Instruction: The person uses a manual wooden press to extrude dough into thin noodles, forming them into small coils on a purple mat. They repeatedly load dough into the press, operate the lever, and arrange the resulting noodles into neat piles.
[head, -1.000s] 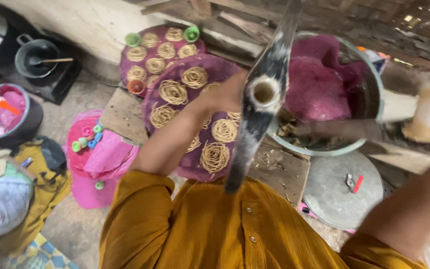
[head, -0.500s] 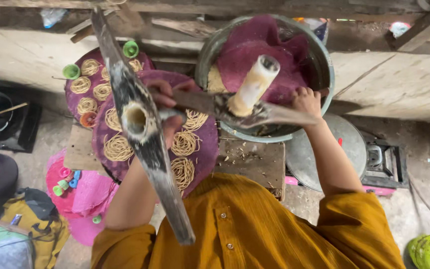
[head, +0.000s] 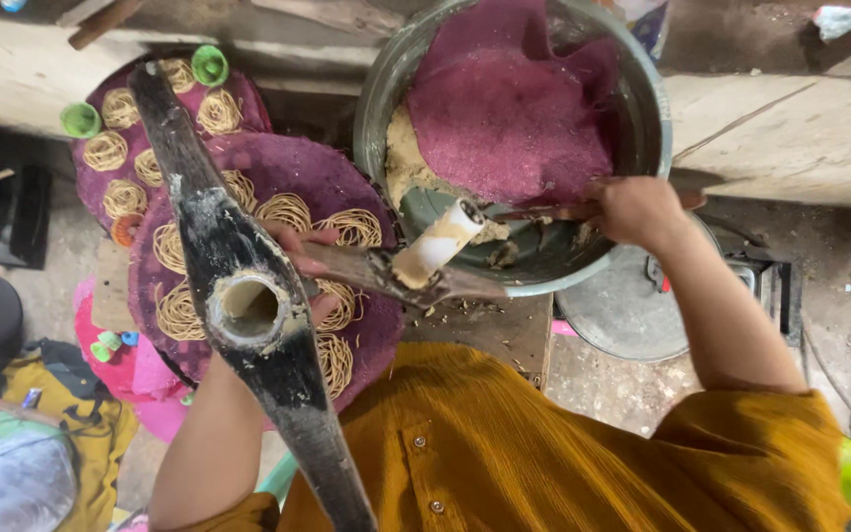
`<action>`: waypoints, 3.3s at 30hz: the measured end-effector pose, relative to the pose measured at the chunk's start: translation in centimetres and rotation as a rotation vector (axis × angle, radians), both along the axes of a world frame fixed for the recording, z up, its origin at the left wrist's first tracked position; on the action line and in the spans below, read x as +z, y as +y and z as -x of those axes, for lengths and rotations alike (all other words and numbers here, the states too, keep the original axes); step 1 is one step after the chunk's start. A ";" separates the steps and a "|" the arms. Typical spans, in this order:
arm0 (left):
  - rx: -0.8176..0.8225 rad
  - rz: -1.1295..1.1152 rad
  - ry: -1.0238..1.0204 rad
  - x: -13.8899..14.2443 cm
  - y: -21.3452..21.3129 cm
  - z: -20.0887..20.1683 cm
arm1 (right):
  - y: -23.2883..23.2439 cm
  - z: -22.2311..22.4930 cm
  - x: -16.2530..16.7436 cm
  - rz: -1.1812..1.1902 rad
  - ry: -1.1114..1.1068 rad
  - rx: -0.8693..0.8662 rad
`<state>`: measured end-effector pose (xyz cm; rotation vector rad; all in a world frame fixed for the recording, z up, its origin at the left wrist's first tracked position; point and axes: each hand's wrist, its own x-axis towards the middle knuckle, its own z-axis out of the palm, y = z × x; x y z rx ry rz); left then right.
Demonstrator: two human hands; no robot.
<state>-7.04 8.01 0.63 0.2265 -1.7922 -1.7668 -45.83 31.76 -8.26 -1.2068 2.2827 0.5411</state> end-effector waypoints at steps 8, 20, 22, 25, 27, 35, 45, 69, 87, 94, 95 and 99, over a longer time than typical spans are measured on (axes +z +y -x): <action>-0.049 -0.005 -0.055 -1.0 -0.2 0.6 | -1.7 0.8 -6.0 -0.019 0.113 0.345; -0.030 -0.059 -0.152 2.1 1.2 0.0 | 1.7 2.5 6.4 -0.218 0.330 0.268; -0.018 -0.105 -0.161 2.1 1.4 0.1 | 2.2 2.5 5.5 -0.228 0.371 0.292; -0.076 -0.062 -0.141 1.3 0.9 0.5 | 2.0 2.7 2.3 -0.318 0.313 0.272; -0.089 0.014 -0.126 0.5 0.5 0.5 | 1.6 3.0 -0.3 -0.257 0.327 0.267; -0.100 0.008 -0.094 -1.0 0.3 -1.3 | 1.2 3.8 -5.0 0.013 0.315 0.270; -0.077 -0.066 -0.046 -0.2 1.7 -1.2 | 1.5 1.5 -4.6 0.225 0.417 0.320; -0.079 0.174 0.082 -3.1 1.9 -2.2 | 0.7 -3.6 -1.7 -0.058 0.070 0.312; -0.138 -0.201 -0.072 -2.6 2.0 -2.7 | 0.7 -1.5 -5.2 0.141 0.037 0.279; -0.168 -0.399 -0.130 -2.3 1.9 -2.8 | 0.1 -2.7 -5.4 0.187 -0.094 0.282; -0.175 -0.441 -0.137 -2.2 1.9 -2.6 | 0.2 -2.8 -5.5 0.174 -0.099 0.282; -0.194 -0.585 -0.165 -1.9 1.8 -2.0 | 0.5 -2.9 -5.1 0.170 -0.125 0.239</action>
